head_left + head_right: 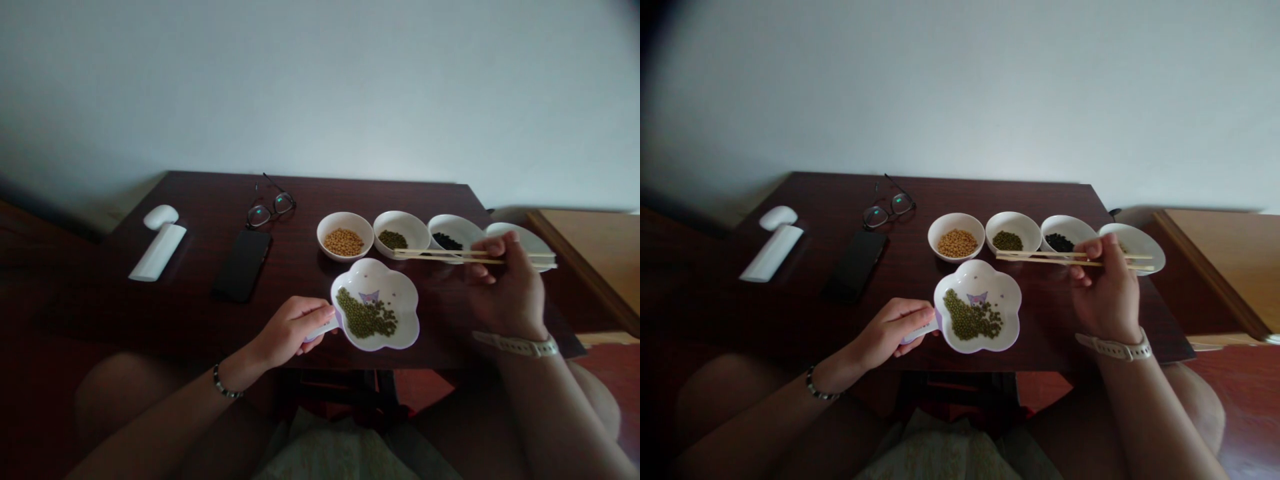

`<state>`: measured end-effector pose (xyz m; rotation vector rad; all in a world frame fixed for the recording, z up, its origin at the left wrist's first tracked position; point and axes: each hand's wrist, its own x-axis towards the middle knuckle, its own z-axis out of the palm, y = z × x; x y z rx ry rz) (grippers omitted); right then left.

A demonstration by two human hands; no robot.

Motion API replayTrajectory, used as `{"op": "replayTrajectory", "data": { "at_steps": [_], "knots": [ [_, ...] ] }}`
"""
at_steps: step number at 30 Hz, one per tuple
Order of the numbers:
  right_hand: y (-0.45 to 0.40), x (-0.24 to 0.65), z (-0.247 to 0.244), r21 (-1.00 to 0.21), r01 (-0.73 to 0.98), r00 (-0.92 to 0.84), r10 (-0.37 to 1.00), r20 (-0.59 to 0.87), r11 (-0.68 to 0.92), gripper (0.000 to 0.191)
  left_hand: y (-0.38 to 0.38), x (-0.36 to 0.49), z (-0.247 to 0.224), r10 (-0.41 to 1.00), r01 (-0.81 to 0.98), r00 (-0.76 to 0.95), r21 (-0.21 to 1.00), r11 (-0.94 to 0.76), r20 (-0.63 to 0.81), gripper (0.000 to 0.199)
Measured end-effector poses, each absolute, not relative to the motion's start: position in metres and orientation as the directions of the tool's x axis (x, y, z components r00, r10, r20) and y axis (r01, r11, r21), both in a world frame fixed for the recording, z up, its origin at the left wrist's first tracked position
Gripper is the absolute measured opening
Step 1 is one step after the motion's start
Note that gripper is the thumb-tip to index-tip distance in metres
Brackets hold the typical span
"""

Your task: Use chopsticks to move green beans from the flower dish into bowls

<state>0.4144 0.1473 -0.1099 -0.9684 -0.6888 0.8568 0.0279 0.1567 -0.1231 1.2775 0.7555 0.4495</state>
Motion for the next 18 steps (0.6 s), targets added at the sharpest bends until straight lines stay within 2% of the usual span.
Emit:
{"op": "replayTrajectory", "data": {
  "at_steps": [4,8,13,18],
  "knots": [
    [0.154,0.427,-0.115,-0.886,-0.246,0.660,0.737,0.144,0.393,0.032,0.155,0.022,-0.122,0.684,0.109,0.683,0.962,0.252,-0.256,0.049],
    [0.155,0.425,-0.117,-0.890,-0.223,0.671,0.725,0.155,0.397,0.035,0.155,0.021,-0.123,0.684,0.114,0.683,0.963,0.245,-0.255,0.051],
    [0.150,0.413,-0.110,-0.898,-0.299,0.575,0.812,0.101,0.324,0.037,0.157,0.028,-0.125,0.686,0.124,0.677,0.961,0.249,-0.265,0.052],
    [0.141,0.399,-0.103,-0.968,-0.227,0.341,0.940,0.026,0.109,0.047,0.158,0.036,-0.123,0.691,0.118,0.673,0.961,0.252,-0.264,0.051]
  ]
}}
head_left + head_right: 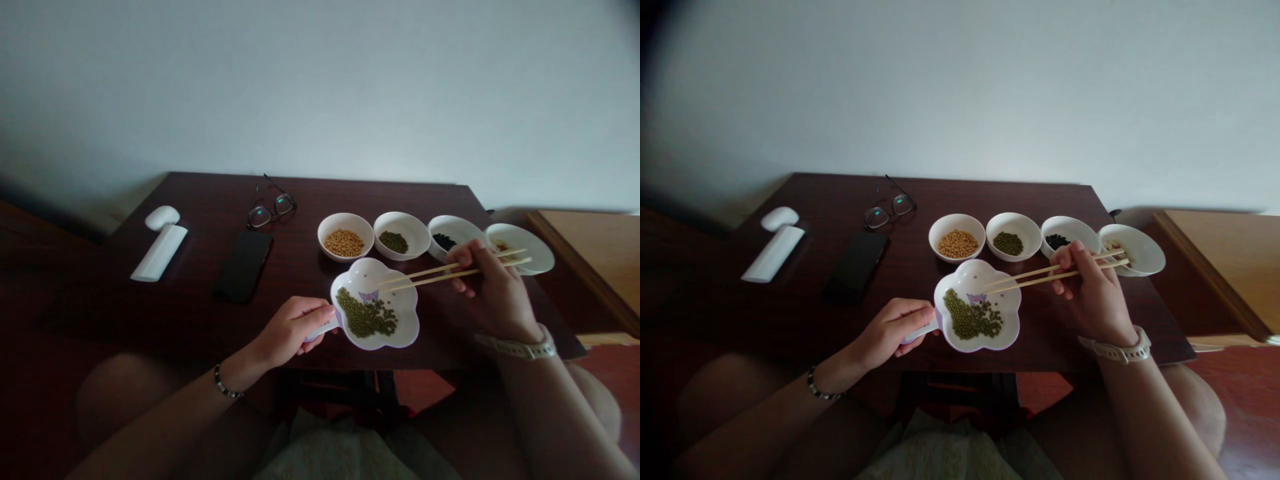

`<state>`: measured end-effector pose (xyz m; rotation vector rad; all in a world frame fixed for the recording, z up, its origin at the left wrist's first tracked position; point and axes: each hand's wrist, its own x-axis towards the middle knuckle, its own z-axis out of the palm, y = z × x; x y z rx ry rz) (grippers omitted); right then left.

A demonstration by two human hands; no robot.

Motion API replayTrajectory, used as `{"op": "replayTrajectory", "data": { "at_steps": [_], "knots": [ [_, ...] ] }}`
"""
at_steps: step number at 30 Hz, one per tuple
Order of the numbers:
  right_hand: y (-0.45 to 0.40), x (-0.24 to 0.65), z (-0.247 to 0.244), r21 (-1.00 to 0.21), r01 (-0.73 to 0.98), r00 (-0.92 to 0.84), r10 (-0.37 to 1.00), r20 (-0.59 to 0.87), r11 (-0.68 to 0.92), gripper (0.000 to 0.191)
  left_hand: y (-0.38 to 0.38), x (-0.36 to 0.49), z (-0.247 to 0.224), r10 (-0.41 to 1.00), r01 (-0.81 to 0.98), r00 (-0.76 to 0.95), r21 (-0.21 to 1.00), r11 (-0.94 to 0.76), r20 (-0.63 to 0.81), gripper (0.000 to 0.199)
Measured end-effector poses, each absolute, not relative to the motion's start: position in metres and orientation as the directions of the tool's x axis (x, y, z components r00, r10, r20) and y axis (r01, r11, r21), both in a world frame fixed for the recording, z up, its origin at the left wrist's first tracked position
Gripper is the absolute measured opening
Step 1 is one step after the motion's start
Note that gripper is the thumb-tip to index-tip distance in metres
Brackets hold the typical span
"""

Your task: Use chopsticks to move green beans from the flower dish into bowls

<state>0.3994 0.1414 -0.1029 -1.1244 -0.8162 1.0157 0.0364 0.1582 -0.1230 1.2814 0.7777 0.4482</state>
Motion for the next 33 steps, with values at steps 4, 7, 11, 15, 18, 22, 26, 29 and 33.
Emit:
{"op": "replayTrajectory", "data": {
  "at_steps": [4,7,11,15,18,22,26,29,33],
  "knots": [
    [0.1373,0.3956,-0.1012,-0.976,-0.215,0.243,0.970,-0.019,0.035,0.047,0.1589,0.0399,-0.1217,0.690,0.127,0.670,0.958,0.258,-0.275,0.051],
    [0.1365,0.3956,-0.1001,-0.982,-0.187,0.222,0.975,-0.018,0.025,0.049,0.1599,0.0404,-0.1219,0.690,0.125,0.670,0.958,0.258,-0.273,0.051],
    [0.1363,0.3951,-0.0998,-0.986,-0.167,0.206,0.978,-0.022,0.013,0.049,0.1606,0.0407,-0.1206,0.693,0.131,0.666,0.958,0.255,-0.275,0.052],
    [0.1362,0.3945,-0.1031,-0.988,-0.153,0.210,0.977,-0.027,0.005,0.049,0.1598,0.0415,-0.1182,0.694,0.138,0.663,0.957,0.254,-0.280,0.053],
    [0.1366,0.3940,-0.1047,-0.987,-0.160,0.198,0.980,-0.034,-0.002,0.049,0.1594,0.0420,-0.1174,0.693,0.138,0.664,0.957,0.254,-0.280,0.053],
    [0.1365,0.3928,-0.1038,-0.987,-0.158,0.167,0.985,-0.046,-0.020,0.050,0.1591,0.0417,-0.1175,0.694,0.125,0.667,0.958,0.257,-0.273,0.051],
    [0.1357,0.3915,-0.1028,-0.985,-0.167,0.159,0.986,-0.058,-0.031,0.050,0.1587,0.0414,-0.1173,0.692,0.124,0.669,0.958,0.257,-0.272,0.050],
    [0.1353,0.3909,-0.1035,-0.982,-0.188,0.148,0.987,-0.061,-0.032,0.050,0.1589,0.0416,-0.1171,0.694,0.124,0.667,0.959,0.254,-0.270,0.051],
    [0.1353,0.3909,-0.1056,-0.983,-0.184,0.160,0.986,-0.051,-0.021,0.049,0.1592,0.0419,-0.1171,0.697,0.126,0.663,0.959,0.255,-0.273,0.051]
  ]
}}
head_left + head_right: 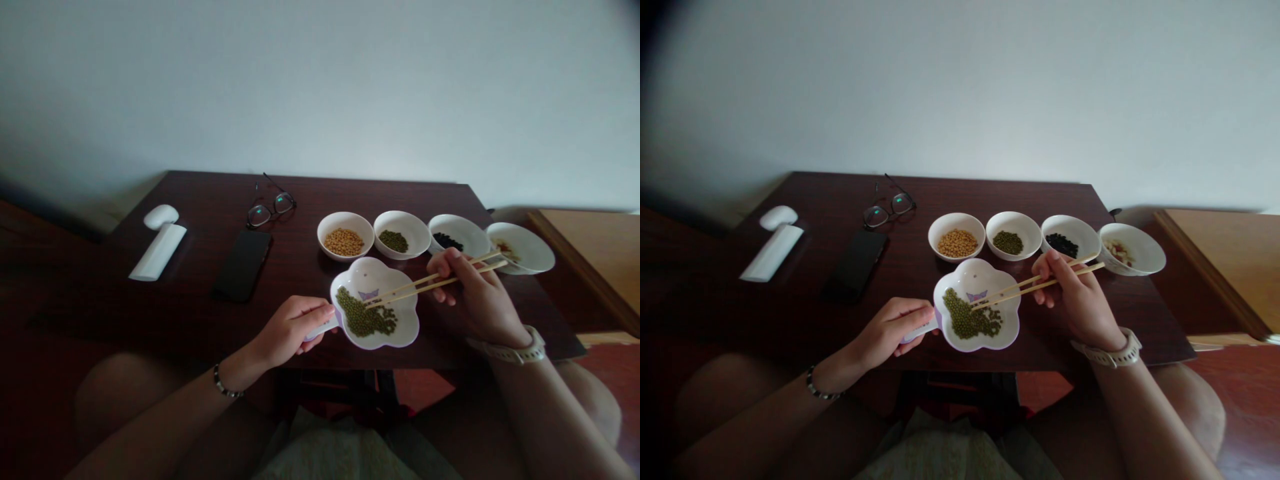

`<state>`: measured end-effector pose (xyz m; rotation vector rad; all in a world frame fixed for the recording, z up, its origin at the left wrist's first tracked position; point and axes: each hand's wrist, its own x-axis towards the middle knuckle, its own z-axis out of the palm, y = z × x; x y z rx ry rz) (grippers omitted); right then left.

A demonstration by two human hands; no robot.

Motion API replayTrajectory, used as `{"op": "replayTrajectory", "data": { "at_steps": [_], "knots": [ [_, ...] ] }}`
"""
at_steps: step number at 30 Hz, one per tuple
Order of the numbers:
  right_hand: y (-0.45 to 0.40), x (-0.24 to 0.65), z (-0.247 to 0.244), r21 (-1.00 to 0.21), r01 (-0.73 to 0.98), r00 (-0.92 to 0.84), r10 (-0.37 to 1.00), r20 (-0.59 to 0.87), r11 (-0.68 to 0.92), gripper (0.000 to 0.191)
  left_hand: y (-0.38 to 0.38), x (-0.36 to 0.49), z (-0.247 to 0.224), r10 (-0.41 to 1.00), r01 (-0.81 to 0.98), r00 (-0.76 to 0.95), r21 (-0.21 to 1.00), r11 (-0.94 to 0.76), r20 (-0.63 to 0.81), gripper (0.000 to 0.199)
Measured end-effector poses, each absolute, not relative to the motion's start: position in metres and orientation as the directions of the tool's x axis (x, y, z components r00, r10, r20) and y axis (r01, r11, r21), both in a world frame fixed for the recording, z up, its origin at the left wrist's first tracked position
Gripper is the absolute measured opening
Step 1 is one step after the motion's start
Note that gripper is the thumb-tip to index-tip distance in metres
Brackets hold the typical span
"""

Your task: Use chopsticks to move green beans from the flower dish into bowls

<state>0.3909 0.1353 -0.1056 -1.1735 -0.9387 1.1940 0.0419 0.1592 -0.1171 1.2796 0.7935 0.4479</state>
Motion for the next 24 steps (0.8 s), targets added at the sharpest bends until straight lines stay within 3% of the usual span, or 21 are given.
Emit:
{"op": "replayTrajectory", "data": {
  "at_steps": [7,24],
  "knots": [
    [0.1365,0.3919,-0.1022,-0.982,-0.184,0.249,0.969,-0.008,0.040,0.050,0.1586,0.0412,-0.1181,0.697,0.128,0.662,0.958,0.257,-0.276,0.052],
    [0.1373,0.3917,-0.1040,-0.990,-0.143,0.243,0.970,-0.022,0.014,0.053,0.1588,0.0425,-0.1170,0.701,0.142,0.654,0.956,0.255,-0.284,0.053]
  ]
}}
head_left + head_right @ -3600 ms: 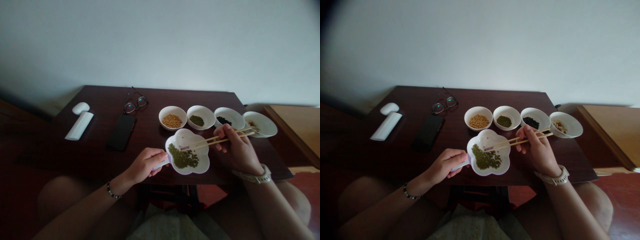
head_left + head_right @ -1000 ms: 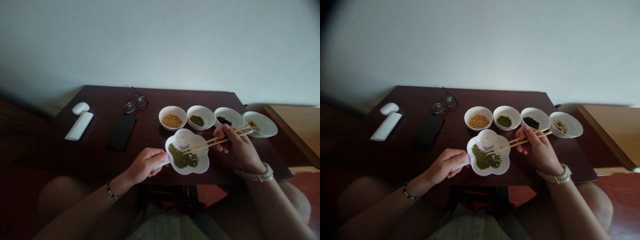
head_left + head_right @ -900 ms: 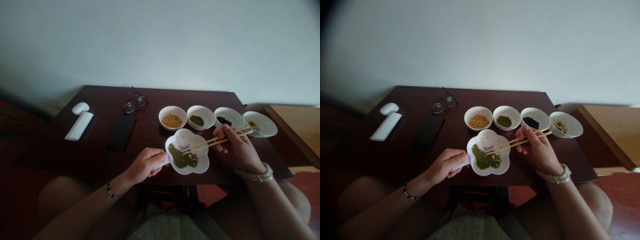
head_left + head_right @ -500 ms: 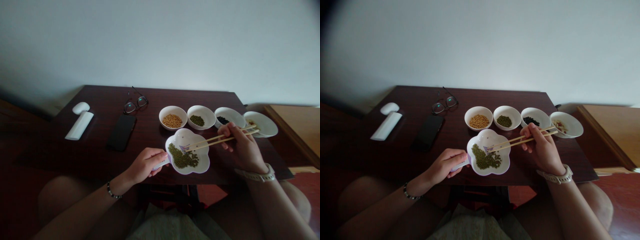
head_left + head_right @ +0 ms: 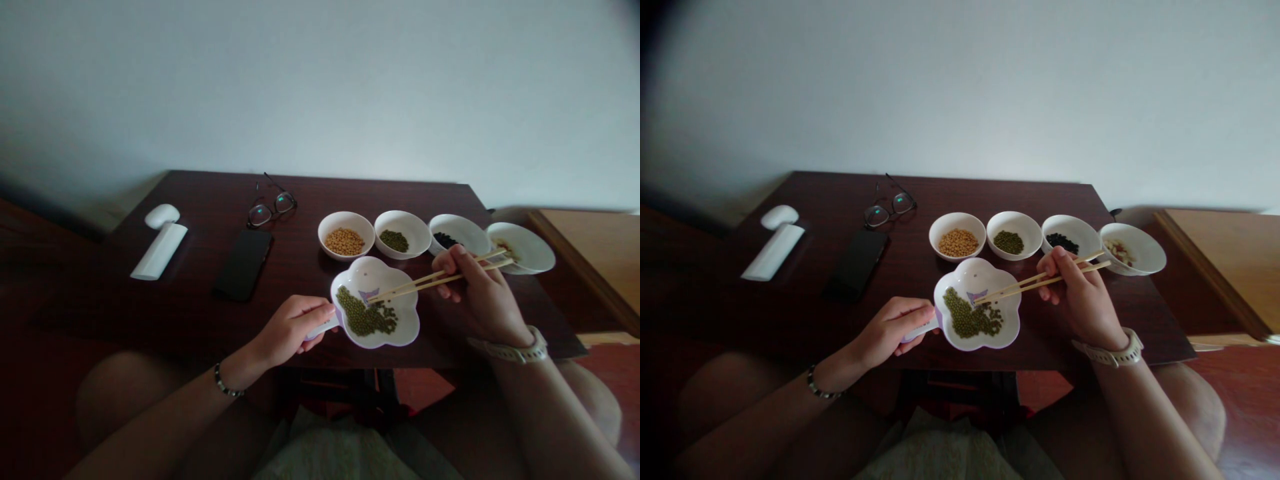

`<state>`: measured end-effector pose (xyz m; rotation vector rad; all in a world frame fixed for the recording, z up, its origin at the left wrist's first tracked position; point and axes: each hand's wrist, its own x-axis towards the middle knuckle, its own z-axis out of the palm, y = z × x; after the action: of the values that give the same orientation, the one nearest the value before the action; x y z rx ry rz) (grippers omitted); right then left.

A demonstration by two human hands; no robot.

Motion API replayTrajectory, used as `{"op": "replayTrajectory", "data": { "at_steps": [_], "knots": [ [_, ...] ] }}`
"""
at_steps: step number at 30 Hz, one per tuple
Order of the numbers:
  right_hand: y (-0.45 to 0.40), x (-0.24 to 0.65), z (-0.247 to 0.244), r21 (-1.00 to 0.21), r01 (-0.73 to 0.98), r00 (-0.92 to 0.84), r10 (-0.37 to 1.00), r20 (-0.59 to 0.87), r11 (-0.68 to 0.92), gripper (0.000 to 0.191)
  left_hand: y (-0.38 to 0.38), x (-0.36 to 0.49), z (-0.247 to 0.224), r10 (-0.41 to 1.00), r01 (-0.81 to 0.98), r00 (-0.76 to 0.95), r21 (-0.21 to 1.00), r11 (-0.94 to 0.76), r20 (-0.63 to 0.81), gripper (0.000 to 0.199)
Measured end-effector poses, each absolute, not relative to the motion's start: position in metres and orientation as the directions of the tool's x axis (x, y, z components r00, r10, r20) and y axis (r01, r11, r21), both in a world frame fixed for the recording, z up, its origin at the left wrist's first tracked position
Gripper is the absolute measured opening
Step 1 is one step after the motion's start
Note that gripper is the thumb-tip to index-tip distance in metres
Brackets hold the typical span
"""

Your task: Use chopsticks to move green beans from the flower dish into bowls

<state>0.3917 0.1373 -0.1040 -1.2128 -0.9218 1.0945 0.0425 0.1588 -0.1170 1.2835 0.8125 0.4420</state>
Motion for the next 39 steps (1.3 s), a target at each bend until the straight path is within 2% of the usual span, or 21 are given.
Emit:
{"op": "replayTrajectory", "data": {
  "at_steps": [7,19,27,39],
  "knots": [
    [0.137,0.395,-0.103,-0.977,-0.213,0.252,0.967,-0.043,0.012,0.050,0.158,0.041,-0.119,0.700,0.128,0.657,0.956,0.263,-0.280,0.053],
    [0.136,0.395,-0.107,-0.993,-0.114,0.284,0.959,-0.020,0.013,0.051,0.159,0.042,-0.118,0.697,0.123,0.663,0.958,0.259,-0.273,0.052],
    [0.135,0.394,-0.098,-0.985,-0.175,0.259,0.965,-0.047,-0.001,0.051,0.159,0.041,-0.121,0.699,0.102,0.665,0.960,0.261,-0.261,0.050],
    [0.135,0.393,-0.098,-0.996,-0.085,0.285,0.958,-0.005,0.020,0.051,0.159,0.041,-0.123,0.700,0.103,0.666,0.962,0.253,-0.255,0.050]
  ]
}}
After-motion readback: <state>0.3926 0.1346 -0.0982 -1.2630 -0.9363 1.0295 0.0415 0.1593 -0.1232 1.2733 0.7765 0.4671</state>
